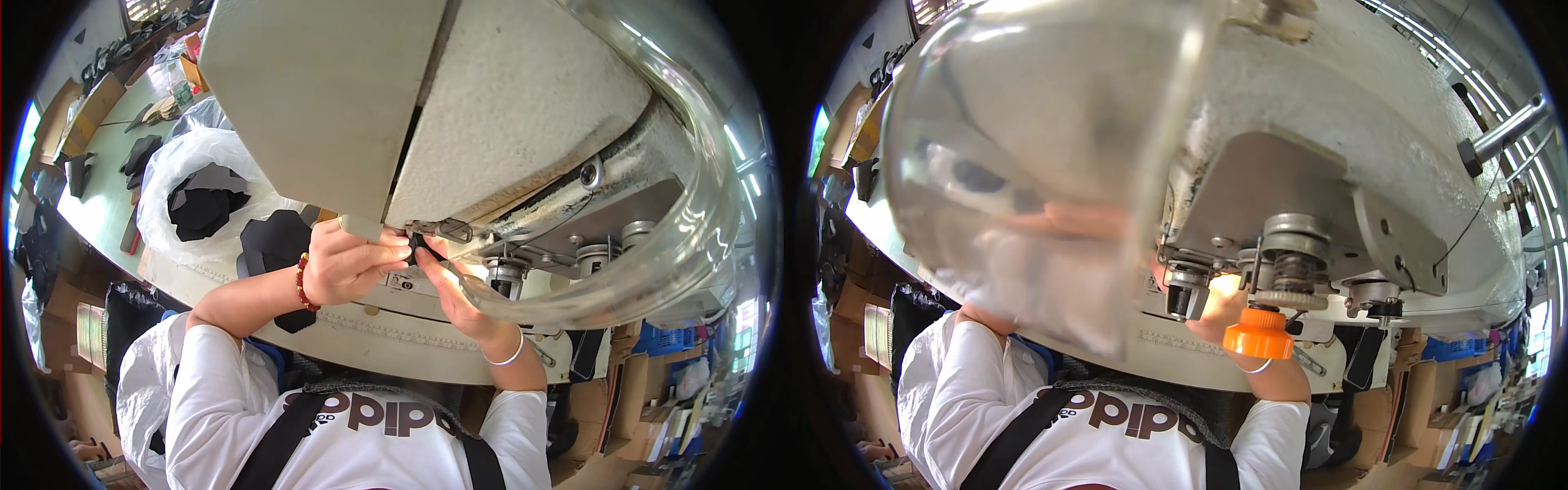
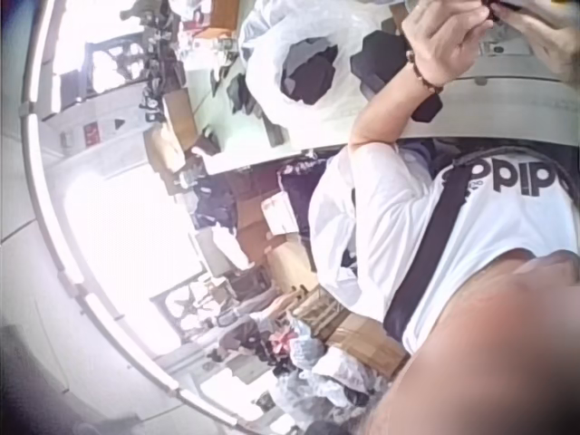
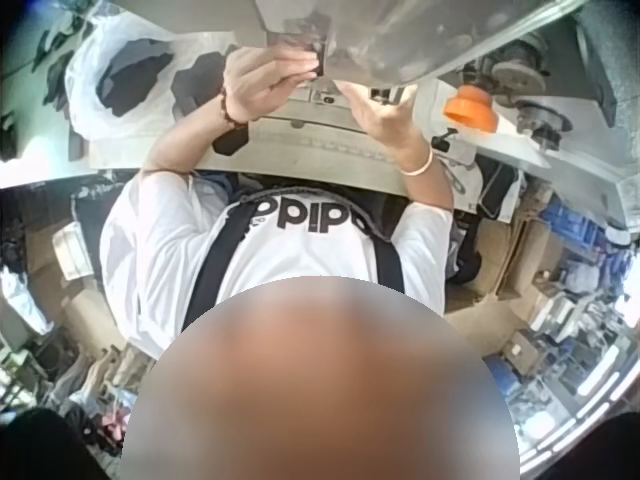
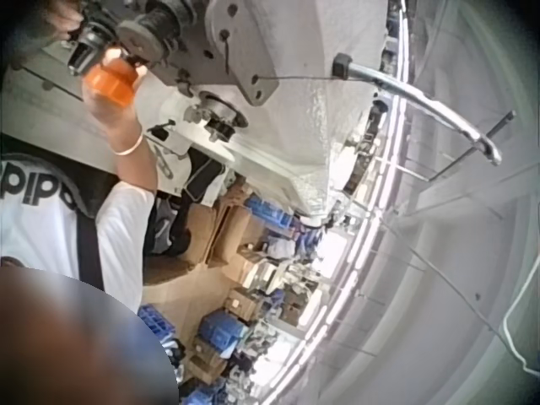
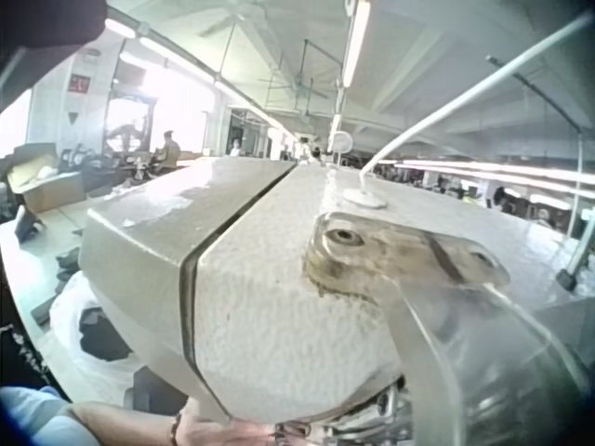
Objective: Stitching components of a shoe upper using an industrial sewing machine.
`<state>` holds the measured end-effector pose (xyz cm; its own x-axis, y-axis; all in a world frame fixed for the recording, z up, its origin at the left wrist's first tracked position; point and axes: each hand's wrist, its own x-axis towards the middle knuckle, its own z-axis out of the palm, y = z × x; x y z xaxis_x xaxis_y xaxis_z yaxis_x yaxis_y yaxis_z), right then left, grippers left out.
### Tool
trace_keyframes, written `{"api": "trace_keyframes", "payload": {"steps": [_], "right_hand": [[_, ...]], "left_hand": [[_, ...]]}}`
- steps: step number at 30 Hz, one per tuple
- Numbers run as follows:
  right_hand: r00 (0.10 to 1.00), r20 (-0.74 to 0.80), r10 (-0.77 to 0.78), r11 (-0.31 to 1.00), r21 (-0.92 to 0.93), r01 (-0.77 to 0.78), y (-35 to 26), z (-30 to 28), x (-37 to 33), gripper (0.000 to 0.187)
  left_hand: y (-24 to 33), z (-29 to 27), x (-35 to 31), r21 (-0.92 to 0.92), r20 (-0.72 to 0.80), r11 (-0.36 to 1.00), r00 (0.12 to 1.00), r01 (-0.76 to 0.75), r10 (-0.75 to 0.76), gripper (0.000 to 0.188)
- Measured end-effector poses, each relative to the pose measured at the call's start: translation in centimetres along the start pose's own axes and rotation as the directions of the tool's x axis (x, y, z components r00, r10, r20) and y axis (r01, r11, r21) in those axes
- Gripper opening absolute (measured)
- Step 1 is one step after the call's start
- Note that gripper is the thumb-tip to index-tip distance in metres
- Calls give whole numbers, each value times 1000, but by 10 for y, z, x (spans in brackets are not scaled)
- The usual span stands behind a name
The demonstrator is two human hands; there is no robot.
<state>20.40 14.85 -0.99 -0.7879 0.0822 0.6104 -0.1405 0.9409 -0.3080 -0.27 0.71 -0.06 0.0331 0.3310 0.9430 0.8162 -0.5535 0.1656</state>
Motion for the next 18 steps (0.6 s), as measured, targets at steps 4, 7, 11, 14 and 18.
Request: {"api": "trace_keyframes", "payload": {"steps": [4,7,11,14,18], "right_hand": [[999,30,-40,981,-189,45,-2,-3,3,39],[1000,14,-4,973,230,1,-6,-7,7,42],[986,-67,-152,988,-15,152,-8,-9,12,45],[991,-22,-132,990,-60,131,-7,-12,6,48],[996,24,-84,994,-62,85,-1,-10,-5,49]], "left_hand": [[-11,5,-1,128,-10,963,971,-237,241,26],[-16,7,-4,166,7,939,953,-301,304,25],[-13,5,-6,223,47,919,945,-325,323,24],[-12,0,-2,190,76,930,949,-315,306,23],[-7,-7,7,201,112,919,940,-340,323,22]]}}
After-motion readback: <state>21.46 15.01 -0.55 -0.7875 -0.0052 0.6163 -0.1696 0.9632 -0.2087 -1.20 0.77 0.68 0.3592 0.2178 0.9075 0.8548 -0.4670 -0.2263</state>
